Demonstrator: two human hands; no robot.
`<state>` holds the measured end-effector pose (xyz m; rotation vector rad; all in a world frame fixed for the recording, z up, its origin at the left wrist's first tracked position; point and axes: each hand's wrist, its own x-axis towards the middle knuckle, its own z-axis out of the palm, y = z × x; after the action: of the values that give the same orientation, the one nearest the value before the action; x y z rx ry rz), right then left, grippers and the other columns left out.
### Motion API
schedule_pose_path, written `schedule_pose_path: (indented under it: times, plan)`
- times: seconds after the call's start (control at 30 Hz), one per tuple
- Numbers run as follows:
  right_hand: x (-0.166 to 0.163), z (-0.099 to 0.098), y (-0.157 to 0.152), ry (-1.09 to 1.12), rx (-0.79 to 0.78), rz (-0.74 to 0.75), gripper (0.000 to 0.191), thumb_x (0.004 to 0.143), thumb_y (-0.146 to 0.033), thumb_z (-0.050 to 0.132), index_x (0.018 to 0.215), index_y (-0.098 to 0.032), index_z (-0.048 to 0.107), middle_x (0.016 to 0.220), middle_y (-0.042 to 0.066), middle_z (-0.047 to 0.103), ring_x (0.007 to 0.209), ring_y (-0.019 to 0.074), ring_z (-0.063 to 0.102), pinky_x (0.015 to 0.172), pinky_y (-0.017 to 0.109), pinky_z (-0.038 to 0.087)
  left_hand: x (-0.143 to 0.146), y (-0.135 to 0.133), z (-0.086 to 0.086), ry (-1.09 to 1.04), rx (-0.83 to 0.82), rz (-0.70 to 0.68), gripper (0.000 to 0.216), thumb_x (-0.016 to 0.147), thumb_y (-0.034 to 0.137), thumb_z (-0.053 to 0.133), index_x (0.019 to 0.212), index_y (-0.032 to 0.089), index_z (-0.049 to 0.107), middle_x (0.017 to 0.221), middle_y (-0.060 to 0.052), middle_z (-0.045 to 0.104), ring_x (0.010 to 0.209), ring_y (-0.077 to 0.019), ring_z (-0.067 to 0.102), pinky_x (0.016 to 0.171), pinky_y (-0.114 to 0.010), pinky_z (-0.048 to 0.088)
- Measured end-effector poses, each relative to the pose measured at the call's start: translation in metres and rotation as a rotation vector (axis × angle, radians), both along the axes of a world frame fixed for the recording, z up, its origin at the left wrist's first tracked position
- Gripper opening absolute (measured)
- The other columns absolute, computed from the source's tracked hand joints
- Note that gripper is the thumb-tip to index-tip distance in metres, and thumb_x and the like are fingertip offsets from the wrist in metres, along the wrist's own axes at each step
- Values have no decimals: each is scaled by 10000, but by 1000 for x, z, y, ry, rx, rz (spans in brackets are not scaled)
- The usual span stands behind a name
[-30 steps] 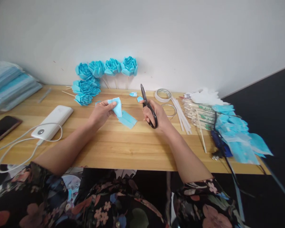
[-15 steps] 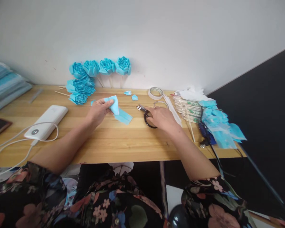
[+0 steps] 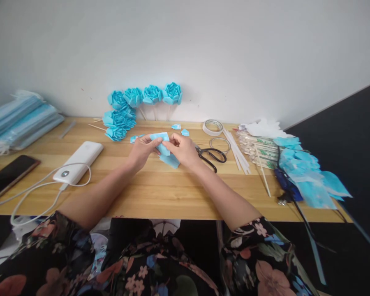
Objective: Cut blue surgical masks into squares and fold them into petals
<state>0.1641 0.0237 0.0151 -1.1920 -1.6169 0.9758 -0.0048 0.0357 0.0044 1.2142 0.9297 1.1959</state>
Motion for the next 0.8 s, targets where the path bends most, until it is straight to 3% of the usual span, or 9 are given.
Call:
schedule_pose_path:
  times: [0.13, 0.3, 0.43, 0.6, 0.8]
  plan:
    - [4, -13, 0, 202, -33, -77, 316, 765, -479, 711, 736, -217, 537, 640, -48, 535, 588, 117, 496, 571, 257, 426, -3, 5, -1, -30, -42, 25, 425, 591, 496, 862, 738, 146, 671, 599, 23, 625, 495, -87, 548, 508, -225, 476]
    - [6, -18, -4, 190, 8, -134, 308, 770, -466, 711, 718, -214, 540, 625, -49, 532, 589, 115, 493, 569, 251, 426, -5, 5, -2, 20, -8, 23, 383, 638, 487, 832, 677, 153, 650, 543, 27, 577, 482, -75, 496, 484, -211, 402]
    - [5, -21, -4, 260, -49, -98, 307, 766, -482, 729, 762, -213, 580, 648, -42, 578, 609, 127, 543, 610, 266, 478, -5, 6, -1, 49, -7, 36, 392, 636, 501, 831, 652, 163, 633, 529, 27, 563, 484, -83, 487, 486, -222, 393]
    - [4, -26, -3, 384, -153, 18, 400, 698, -492, 803, 941, -214, 649, 823, -6, 690, 758, 163, 643, 718, 296, 535, -3, 5, -2, 116, 21, 39, 377, 641, 494, 822, 657, 164, 640, 527, 28, 551, 483, -83, 464, 481, -226, 367]
    - [4, -28, -5, 264, -87, -99, 353, 747, -525, 754, 744, -203, 611, 670, -32, 605, 623, 136, 558, 595, 266, 468, -1, 4, -5, 161, 34, 8, 367, 667, 502, 786, 684, 169, 634, 523, 42, 515, 479, -84, 442, 475, -228, 344]
